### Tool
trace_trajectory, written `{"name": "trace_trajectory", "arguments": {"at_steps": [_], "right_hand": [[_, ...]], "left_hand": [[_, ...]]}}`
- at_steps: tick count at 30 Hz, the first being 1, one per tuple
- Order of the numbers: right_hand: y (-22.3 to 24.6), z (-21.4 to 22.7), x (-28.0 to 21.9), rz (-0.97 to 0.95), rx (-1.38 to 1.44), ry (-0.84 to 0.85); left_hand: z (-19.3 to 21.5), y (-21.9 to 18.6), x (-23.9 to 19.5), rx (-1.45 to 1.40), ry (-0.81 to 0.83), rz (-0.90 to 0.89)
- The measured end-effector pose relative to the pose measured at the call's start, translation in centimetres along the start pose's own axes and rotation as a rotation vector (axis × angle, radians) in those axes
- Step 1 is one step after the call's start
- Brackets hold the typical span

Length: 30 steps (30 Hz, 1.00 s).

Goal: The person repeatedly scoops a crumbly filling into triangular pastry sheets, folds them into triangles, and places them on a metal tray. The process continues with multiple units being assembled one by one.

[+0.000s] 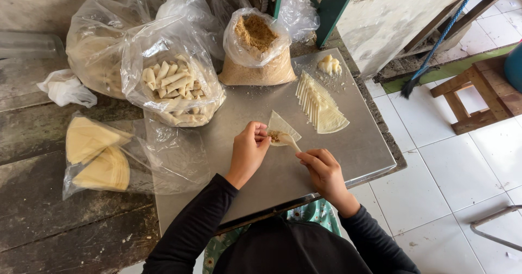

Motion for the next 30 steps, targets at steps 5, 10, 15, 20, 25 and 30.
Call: {"name": "trace_trajectory", "arguments": {"at_steps": [5,10,15,20,25,30], "right_hand": [[-1.2,1.3,-0.7,-0.105,0.032,-0.101],[-1.9,1.0,-0.4,-0.131,0.024,-0.157],[-2.1,1.8,1.8,-0.071,0.046,-0.297],[-0.1,3.4,8.4,0.167,0.060,-0.528],[2.0,0.3,17.3,0.192,0.031,-0.362],[1.1,0.7,16.3,-0.024,0.080,-0.312]], "left_hand": [[-0.2,0.0,-0.1,0.031,-0.008,0.022],[-0.3,-0.1,0.0,0.032,0.023,0.043],[-0.4,-0.6,-0.4,-0.006,0.035,0.011],[-0.5,-1.1,-0.5,-0.005,0.041,-0.015],[-0.4,-1.6,-0.6,-0.015,0.026,-0.054],[-0.4,-1.7,-0.5,-0.003,0.012,-0.074]]}}
Point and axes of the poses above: each hand's wrist, its own x-axis towards the middle knuckle, its own z-axis out of the back of the hand, y = z × x, the point moved 9 cm from there along x, towards the middle knuckle, and after that the axes turned 8 degrees about -y, right-handed, at the moved point
